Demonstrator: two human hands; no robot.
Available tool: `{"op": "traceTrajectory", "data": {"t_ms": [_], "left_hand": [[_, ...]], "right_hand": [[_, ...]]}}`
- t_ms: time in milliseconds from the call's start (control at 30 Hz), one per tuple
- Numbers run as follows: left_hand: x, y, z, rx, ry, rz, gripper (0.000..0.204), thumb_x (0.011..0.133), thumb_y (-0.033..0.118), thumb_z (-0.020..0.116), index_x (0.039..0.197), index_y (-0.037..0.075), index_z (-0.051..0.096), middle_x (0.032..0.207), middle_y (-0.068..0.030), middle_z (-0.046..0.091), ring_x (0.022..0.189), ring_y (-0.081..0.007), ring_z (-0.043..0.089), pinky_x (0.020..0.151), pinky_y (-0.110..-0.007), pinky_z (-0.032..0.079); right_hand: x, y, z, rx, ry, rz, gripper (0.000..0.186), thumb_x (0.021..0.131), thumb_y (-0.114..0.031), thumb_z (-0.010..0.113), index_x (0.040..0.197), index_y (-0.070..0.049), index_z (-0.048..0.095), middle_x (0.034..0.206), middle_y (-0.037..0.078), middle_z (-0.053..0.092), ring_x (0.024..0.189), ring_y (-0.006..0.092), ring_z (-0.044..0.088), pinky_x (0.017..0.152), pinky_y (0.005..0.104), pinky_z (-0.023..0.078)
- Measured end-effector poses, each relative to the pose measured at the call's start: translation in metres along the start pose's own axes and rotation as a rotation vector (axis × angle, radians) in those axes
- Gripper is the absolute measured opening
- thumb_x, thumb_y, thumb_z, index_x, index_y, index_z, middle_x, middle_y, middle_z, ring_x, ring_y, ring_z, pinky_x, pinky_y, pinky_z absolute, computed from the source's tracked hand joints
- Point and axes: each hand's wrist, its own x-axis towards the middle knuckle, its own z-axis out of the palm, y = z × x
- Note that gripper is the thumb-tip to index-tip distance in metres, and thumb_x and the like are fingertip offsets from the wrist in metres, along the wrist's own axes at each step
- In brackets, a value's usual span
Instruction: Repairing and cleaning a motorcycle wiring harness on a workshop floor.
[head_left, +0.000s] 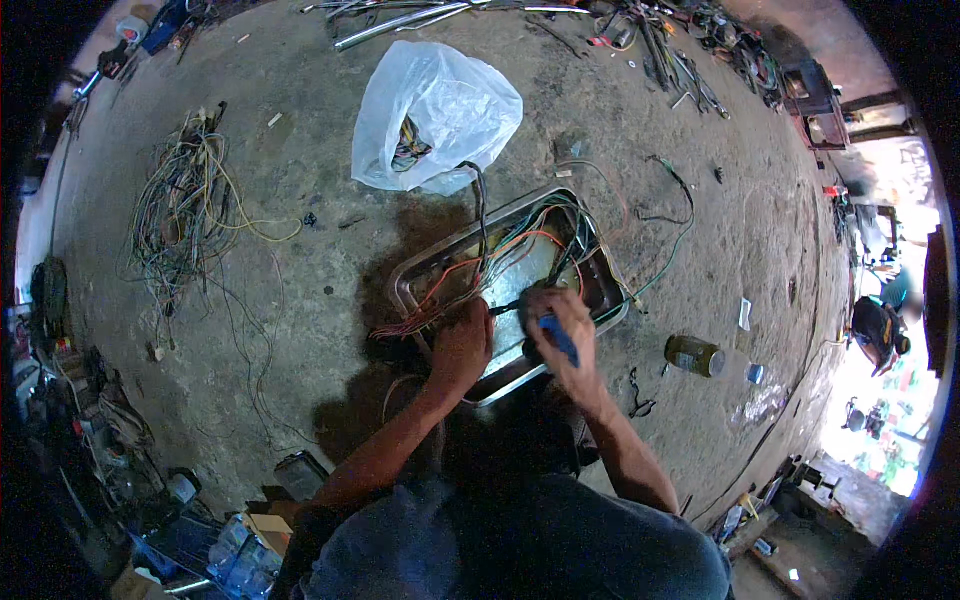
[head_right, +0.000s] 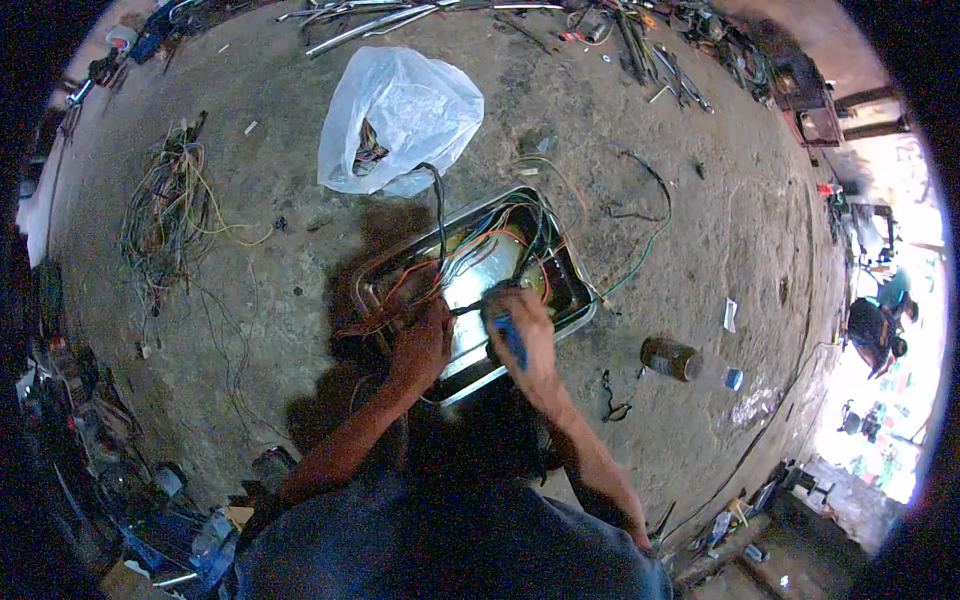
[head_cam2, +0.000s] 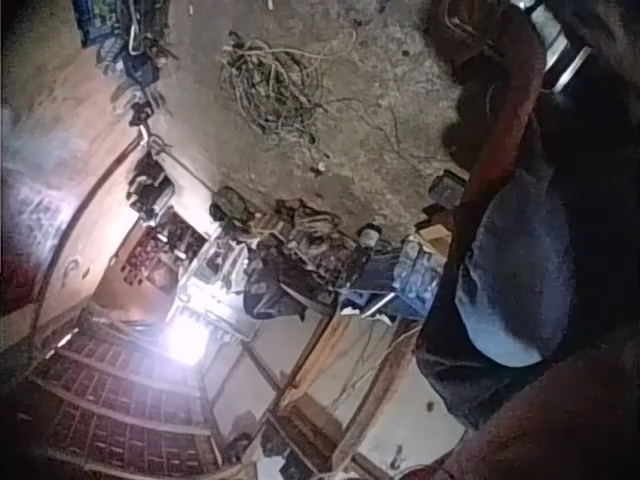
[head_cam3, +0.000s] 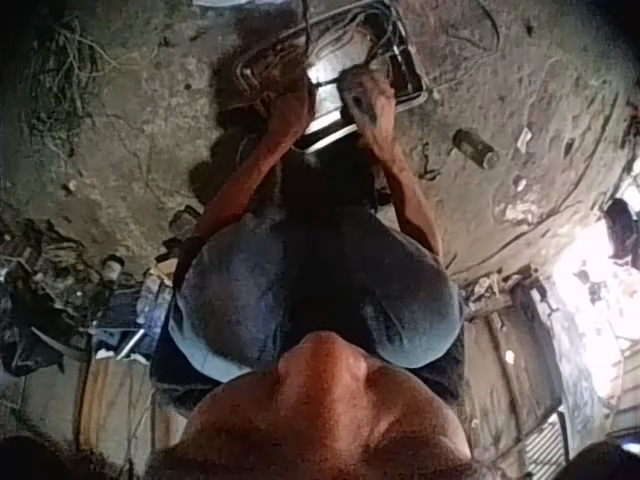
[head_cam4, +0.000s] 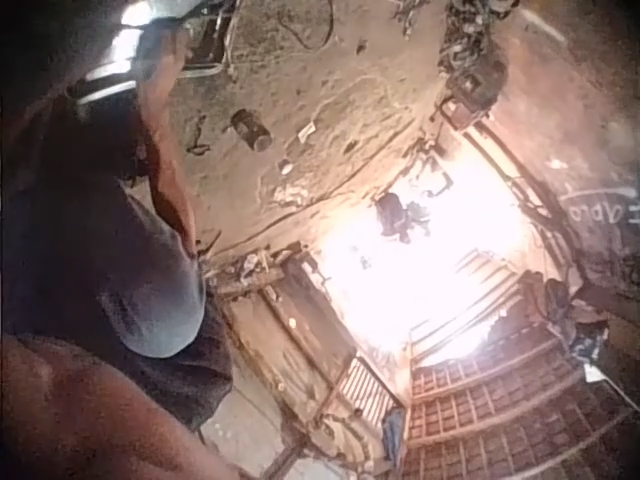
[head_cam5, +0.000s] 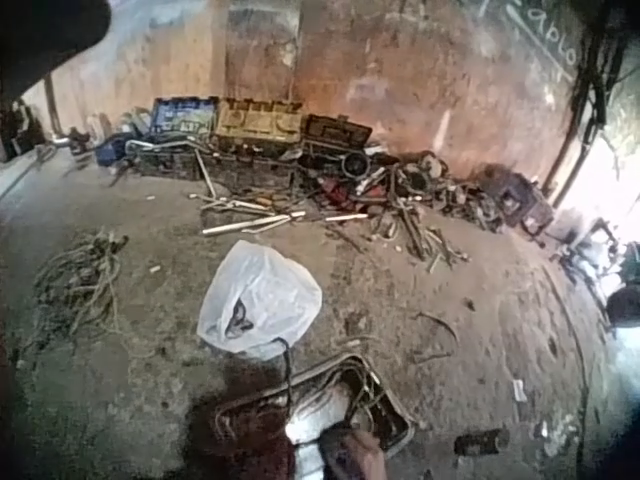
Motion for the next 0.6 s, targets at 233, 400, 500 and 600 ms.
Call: {"op": "traceTrajectory", "data": {"t_ms": [233,400,500,600], "left_hand": [[0.003,0.006,-0.005,0.033,0.030,0.078,0.018,0.095,0.022,0.059,0.102,0.008,0.053,0.076,-0.0188,0.064,0.064,-0.0401,0.066,0.054,-0.049,0.053],[0.007,0.009,-0.004,0.116,0.022,0.043,0.018,0.091,0.024,0.061,0.099,0.009,0.056,0.075,-0.0178,0.065,0.068,-0.0398,0.067,0.058,-0.050,0.054],[0.014,0.013,-0.006,0.105,0.002,0.050,0.017,0.090,0.024,0.062,0.096,0.009,0.058,0.074,-0.0178,0.066,0.071,-0.0403,0.068,0.061,-0.052,0.054],[0.020,0.017,-0.009,0.086,-0.115,-0.059,0.017,0.089,0.025,0.061,0.095,0.009,0.060,0.073,-0.0181,0.066,0.071,-0.0407,0.068,0.063,-0.052,0.054]], "right_hand": [[0.018,0.030,-0.006,-0.060,0.070,0.036,0.028,0.070,0.004,0.069,0.097,0.000,0.062,0.098,0.020,0.061,0.092,0.0426,0.058,0.083,0.0463,0.049],[0.006,0.000,-0.008,0.114,-0.151,-0.139,0.039,0.072,0.000,0.070,0.109,-0.001,0.060,0.109,0.020,0.060,0.103,0.0426,0.058,0.091,0.0455,0.049],[0.003,0.023,-0.001,-0.042,-0.220,-0.099,0.036,0.071,-0.002,0.072,0.105,-0.001,0.061,0.106,0.019,0.060,0.106,0.0409,0.057,0.093,0.0448,0.049],[0.011,0.023,-0.016,-0.081,-0.040,0.030,0.035,0.070,-0.001,0.071,0.103,-0.001,0.062,0.104,0.018,0.060,0.102,0.0398,0.059,0.090,0.0436,0.050]]}}
